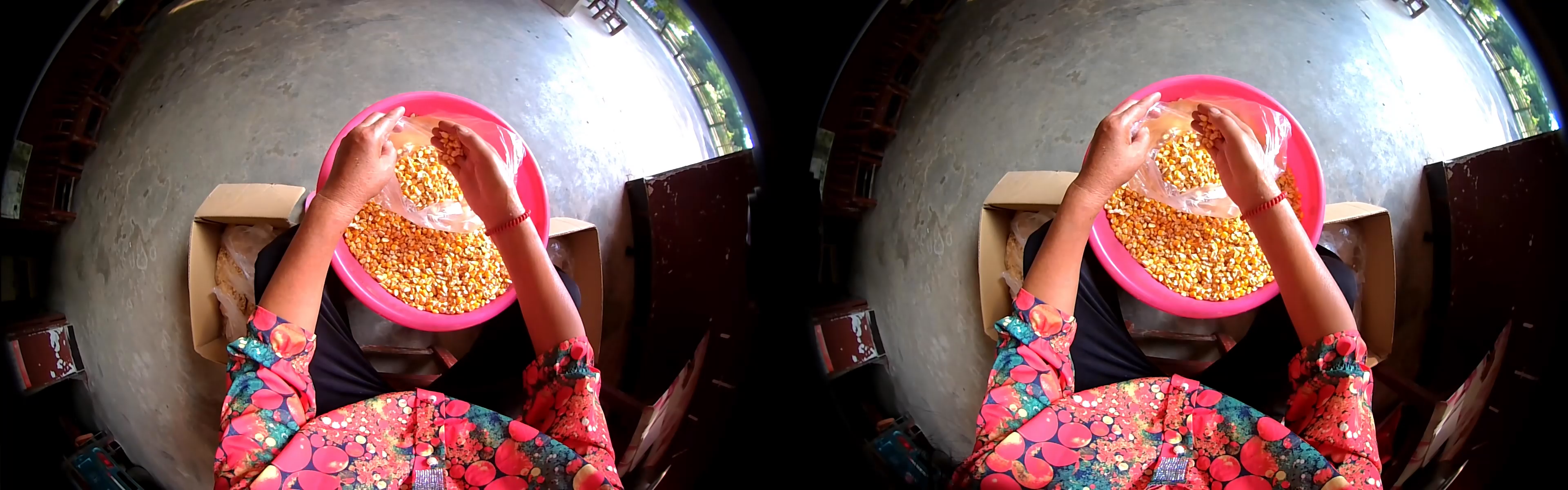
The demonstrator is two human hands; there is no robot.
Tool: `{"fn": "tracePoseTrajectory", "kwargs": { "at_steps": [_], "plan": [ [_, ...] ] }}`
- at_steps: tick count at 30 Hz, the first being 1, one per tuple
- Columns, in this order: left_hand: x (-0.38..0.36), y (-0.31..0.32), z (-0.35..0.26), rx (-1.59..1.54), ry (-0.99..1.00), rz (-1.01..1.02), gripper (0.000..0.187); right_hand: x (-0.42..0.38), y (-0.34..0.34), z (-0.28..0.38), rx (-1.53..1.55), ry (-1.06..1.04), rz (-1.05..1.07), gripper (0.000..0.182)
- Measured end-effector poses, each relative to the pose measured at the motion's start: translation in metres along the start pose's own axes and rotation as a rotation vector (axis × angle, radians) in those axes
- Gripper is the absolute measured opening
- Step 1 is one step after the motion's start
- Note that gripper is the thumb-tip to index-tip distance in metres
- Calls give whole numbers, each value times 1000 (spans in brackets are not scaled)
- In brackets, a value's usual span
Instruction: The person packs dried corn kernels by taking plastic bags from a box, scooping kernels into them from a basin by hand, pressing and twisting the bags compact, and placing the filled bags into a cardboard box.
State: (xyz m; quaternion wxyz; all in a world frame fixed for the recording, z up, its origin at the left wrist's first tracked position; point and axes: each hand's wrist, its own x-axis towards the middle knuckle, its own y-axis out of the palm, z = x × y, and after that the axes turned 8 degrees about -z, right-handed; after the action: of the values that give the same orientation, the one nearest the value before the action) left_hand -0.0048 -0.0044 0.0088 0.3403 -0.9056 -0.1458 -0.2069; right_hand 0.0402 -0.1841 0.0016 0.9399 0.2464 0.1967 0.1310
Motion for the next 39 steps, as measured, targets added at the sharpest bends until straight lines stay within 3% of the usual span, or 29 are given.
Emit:
{"fn": "tracePoseTrajectory", "kwargs": {
  "at_steps": [6, 9, 11, 12, 15, 17, 18, 22, 25, 29, 37, 39],
  "plan": [
    [0, -1, 0, 0, -16, 10, 44, -6, 9, 0, -103, -25, -40, 38],
    [0, -1, 0, -2, -22, 6, 45, -16, 15, 13, -359, -169, 14, 36],
    [0, 0, 2, -1, -20, 7, 45, -22, 11, 21, -408, -47, 345, 33],
    [0, 0, 3, -1, -18, 9, 45, -29, 12, 21, -450, 63, 397, 30],
    [0, 0, 3, -4, 8, 3, 45, -51, 24, 24, -895, 233, 772, 25],
    [0, 0, 3, -1, 7, 1, 45, -57, 12, -5, -1161, -76, 948, 21],
    [0, 1, 3, 0, 5, 0, 44, -59, 5, -21, -1152, -148, 969, 21],
    [0, 0, 3, -18, -29, 25, 44, -71, -5, -55, -1417, -441, 830, 33],
    [2, 1, 3, -15, -24, 16, 44, -73, -5, -65, -1608, -452, 851, 19],
    [2, 1, 4, -8, 15, -1, 44, -84, 5, -60, -1622, -297, 912, 16],
    [1, 1, 4, -26, 10, 3, 44, -72, -11, -57, -1465, -209, 889, 19],
    [1, 1, 4, -19, -4, 8, 44, -70, -10, -49, -1058, -209, 814, 19]
  ]
}}
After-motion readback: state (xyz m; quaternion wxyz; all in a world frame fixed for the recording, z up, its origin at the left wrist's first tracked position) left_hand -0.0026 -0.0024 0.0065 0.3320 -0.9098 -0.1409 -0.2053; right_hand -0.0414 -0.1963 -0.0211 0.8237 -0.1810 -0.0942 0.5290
